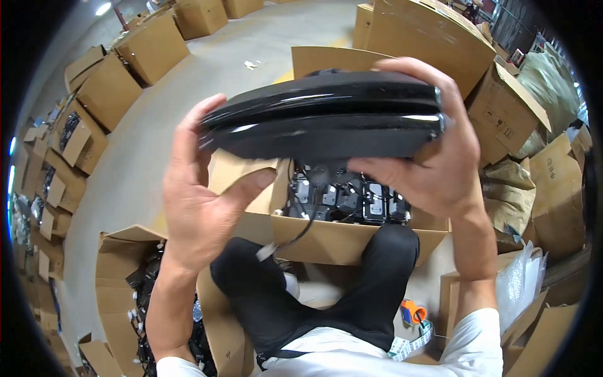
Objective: The person sorts black plastic electronic housing components by hand, moving them into and out of cardboard boxes.
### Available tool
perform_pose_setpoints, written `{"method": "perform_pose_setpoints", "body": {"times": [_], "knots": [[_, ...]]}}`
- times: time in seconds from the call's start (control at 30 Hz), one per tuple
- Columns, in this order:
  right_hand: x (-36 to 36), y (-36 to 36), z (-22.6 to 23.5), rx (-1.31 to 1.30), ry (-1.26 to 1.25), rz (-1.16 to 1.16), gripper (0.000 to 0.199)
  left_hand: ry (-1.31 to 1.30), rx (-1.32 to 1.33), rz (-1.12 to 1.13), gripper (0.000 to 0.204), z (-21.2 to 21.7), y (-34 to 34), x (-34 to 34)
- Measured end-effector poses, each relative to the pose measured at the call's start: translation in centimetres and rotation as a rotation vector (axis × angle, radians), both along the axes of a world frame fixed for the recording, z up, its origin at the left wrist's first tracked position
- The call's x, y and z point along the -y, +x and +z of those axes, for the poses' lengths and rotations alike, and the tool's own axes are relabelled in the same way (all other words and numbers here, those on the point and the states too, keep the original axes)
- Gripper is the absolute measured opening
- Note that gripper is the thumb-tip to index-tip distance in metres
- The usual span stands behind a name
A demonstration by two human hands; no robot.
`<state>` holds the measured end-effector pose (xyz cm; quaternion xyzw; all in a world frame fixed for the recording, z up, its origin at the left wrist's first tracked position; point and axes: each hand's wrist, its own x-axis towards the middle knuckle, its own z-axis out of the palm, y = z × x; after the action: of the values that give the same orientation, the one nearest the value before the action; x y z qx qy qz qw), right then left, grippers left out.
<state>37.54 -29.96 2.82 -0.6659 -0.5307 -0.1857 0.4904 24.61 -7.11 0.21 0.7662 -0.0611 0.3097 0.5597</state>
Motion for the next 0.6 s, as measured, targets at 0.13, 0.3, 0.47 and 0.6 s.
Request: {"method": "perform_pose_setpoints", "body": {"times": [0.13, 0.3, 0.47, 0.6], "knots": [[4.6, 3.9, -2.1, 0.221, -0.448, -0.331, 0.058, 0.606, -0.060, 0.079, 0.057, -5.2, 1.9, -0.1], [5.7, 9.4, -15.6, -0.456, -0.995, -0.374, 0.050, 0.652, -0.267, 0.062, 0.047, -15.0, 2.3, -1.5], [9.3, 12.3, -34.9, -1.793, -0.818, -0.233, 0.054, 0.690, -0.263, 0.056, 0.045, -15.2, 4.5, -1.6], [8.4, 9.6, -39.2, -2.073, -0.675, 0.015, 0.076, 0.685, -0.284, 0.062, 0.044, -14.7, 4.2, -2.6]]}}
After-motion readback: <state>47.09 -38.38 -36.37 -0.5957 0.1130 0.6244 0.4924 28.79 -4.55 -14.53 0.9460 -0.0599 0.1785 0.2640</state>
